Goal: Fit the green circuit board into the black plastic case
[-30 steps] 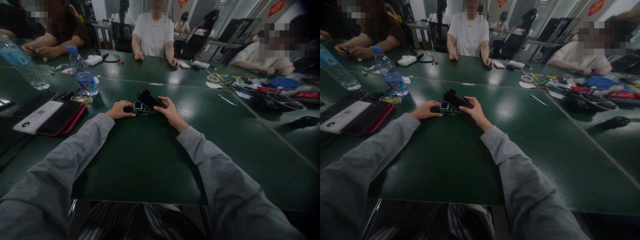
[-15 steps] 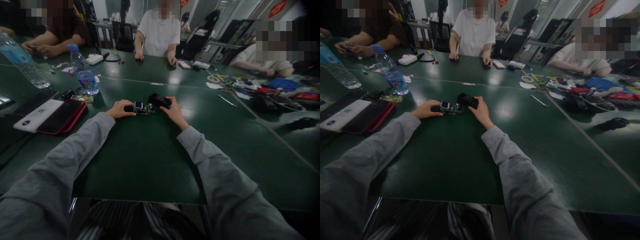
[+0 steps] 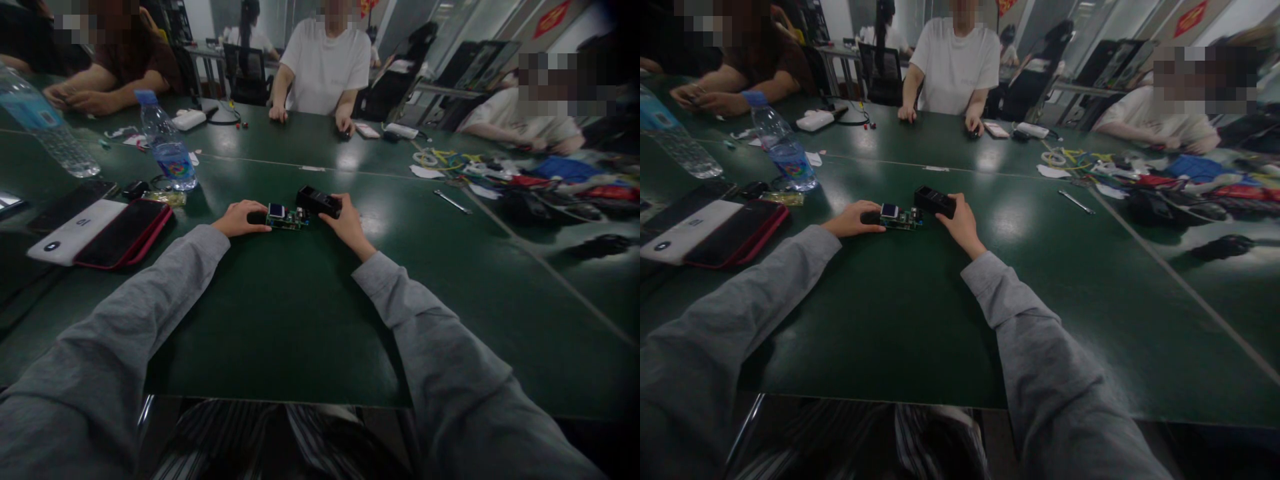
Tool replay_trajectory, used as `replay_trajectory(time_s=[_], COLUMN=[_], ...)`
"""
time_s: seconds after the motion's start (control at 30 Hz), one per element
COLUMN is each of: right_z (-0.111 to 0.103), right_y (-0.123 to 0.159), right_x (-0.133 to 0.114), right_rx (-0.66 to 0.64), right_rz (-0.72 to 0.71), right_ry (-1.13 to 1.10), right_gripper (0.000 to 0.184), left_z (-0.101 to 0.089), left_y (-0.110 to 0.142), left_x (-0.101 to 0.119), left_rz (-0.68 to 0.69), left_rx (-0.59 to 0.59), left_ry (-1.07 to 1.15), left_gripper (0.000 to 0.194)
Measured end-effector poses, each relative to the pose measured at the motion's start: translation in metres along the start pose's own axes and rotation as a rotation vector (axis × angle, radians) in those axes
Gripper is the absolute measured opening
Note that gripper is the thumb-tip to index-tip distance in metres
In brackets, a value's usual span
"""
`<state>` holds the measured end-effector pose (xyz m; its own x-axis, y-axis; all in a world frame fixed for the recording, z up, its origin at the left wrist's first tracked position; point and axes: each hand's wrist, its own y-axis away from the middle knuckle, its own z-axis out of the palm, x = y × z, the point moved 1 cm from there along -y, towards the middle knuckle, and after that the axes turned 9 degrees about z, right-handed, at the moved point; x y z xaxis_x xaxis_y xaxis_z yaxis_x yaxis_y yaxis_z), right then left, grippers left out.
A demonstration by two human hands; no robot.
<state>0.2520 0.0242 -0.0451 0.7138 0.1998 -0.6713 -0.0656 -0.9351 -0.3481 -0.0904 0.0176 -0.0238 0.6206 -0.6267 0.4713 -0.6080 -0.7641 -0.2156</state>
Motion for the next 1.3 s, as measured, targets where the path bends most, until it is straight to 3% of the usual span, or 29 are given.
replay_trajectory(time_s=[0.53,0.73,1.07,1.3], right_z=[0.005,0.007,0.004,0.0], right_y=[-0.005,-0.008,0.014,0.017], right_x=[0.009,0.004,-0.051,-0.056], right_rx=[0.0,-0.009,-0.268,-0.373], right_rz=[0.005,0.028,0.009,-0.062], right_ry=[-0.076,-0.378,-0.617,-0.511], right_gripper=[0.056,0.06,0.075,0.07], left_z=[0.0,0.0,-0.002,-0.002], left_y=[0.0,0.0,0.0,0.0], left_x=[0.002,0.002,0.007,0.008], left_rz=[0.013,0.015,-0.003,-0.039], left_rx=[0.007,0.007,-0.006,-0.013], left_ry=[-0.014,-0.014,-0.026,-0.04], left_gripper=[0.056,0.057,0.058,0.061])
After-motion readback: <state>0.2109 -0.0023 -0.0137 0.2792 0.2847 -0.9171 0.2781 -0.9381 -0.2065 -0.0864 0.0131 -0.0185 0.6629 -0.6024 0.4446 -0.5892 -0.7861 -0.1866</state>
